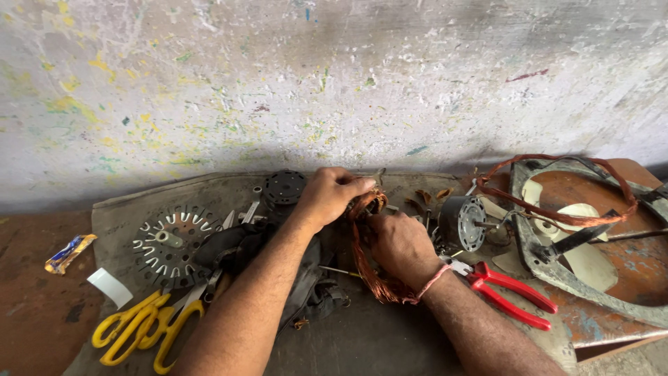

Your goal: The person disassembles an electric motor by hand, pulling apart the internal copper wire windings and prying off metal components from the motor housing.

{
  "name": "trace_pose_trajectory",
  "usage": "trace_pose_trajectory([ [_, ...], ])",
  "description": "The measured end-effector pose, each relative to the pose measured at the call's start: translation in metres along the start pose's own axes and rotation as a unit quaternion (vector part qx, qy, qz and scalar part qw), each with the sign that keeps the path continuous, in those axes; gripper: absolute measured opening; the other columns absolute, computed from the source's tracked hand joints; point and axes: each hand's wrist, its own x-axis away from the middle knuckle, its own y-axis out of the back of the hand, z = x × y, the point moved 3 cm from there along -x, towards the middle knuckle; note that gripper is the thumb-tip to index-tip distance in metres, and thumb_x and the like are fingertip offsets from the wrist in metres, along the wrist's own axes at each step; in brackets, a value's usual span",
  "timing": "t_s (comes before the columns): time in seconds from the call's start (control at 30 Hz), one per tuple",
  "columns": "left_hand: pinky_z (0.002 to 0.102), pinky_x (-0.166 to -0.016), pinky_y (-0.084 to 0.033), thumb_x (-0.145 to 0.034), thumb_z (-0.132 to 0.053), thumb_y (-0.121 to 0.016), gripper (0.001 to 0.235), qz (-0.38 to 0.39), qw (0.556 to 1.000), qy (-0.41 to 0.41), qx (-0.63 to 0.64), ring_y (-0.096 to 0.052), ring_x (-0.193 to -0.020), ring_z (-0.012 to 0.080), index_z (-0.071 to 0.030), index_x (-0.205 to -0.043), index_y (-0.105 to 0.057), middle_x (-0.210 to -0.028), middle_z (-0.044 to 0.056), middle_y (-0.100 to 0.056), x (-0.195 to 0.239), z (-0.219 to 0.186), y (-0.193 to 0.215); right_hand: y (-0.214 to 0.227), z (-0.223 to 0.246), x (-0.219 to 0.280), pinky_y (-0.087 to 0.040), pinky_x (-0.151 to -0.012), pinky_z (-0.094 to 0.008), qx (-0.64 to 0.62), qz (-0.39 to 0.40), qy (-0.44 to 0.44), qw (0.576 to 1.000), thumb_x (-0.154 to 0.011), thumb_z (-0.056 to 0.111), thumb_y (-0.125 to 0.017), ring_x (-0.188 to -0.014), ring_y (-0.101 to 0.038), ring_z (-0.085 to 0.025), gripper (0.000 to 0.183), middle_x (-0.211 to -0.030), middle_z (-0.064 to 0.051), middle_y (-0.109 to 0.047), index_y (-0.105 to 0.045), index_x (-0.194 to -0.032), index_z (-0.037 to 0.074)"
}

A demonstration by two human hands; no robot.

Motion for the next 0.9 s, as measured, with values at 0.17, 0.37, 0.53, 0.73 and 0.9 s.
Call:
trace_pose_trajectory([
  [0.17, 0.048, -0.098, -0.054, -0.088, -0.064, -0.063, 0.063, 0.039, 0.997, 0.009, -0.068, -0.072, -0.11, 0.0257, -0.007, -0.11, -0.077, -0.114, 0.014, -0.076, 0.002, -0.003, -0.004, -0.007, -0.001, -0.002, -0.06, -0.066, -0.047, 0.037, 0.026, -0.008, 0.999, -0.089, 0.022, -0.07, -0.067, -0.074, -0.033, 0.018, -0.075, -0.018, -0.074, -0.074, -0.098, 0.006],
  [0.37, 0.05, -0.107, -0.049, -0.09, -0.069, -0.06, 0.077, 0.026, 0.99, 0.001, -0.139, -0.062, -0.127, 0.0325, -0.003, -0.128, -0.068, -0.134, 0.02, -0.065, -0.001, -0.005, 0.001, -0.003, -0.007, -0.006, -0.062, -0.068, -0.044, 0.007, -0.012, -0.034, 0.999, -0.089, 0.028, -0.073, -0.067, -0.076, -0.031, 0.021, -0.074, -0.016, -0.075, -0.077, -0.095, 0.009],
  [0.53, 0.048, -0.107, -0.05, -0.088, -0.072, -0.054, 0.077, 0.049, 0.988, 0.023, -0.145, -0.064, -0.127, 0.0311, -0.008, -0.13, -0.07, -0.135, 0.017, -0.067, 0.001, -0.01, 0.008, 0.005, -0.009, -0.006, -0.061, -0.065, -0.044, -0.038, -0.054, -0.008, 0.998, -0.082, 0.027, -0.078, -0.064, -0.076, -0.031, 0.023, -0.076, -0.014, -0.077, -0.08, -0.098, 0.011],
  [0.73, 0.05, -0.111, -0.045, -0.088, -0.075, -0.05, 0.075, 0.072, 0.984, 0.043, -0.158, -0.058, -0.131, 0.03, -0.018, -0.132, -0.069, -0.139, 0.012, -0.064, 0.003, -0.013, 0.009, -0.004, -0.004, -0.003, -0.062, -0.062, -0.043, 0.03, -0.02, 0.017, 0.999, -0.086, 0.014, -0.069, -0.063, -0.076, -0.029, 0.02, -0.075, -0.016, -0.076, -0.077, -0.103, 0.009],
  [0.9, 0.049, -0.113, -0.046, -0.088, -0.075, -0.047, 0.074, 0.094, 0.985, 0.056, -0.132, -0.063, -0.131, 0.0289, -0.02, -0.129, -0.073, -0.137, 0.011, -0.07, -0.004, -0.007, 0.009, -0.018, -0.003, -0.002, -0.058, -0.057, -0.046, 0.057, 0.031, 0.017, 0.998, -0.092, 0.019, -0.066, -0.06, -0.072, -0.031, 0.017, -0.072, -0.018, -0.073, -0.069, -0.099, 0.004],
])
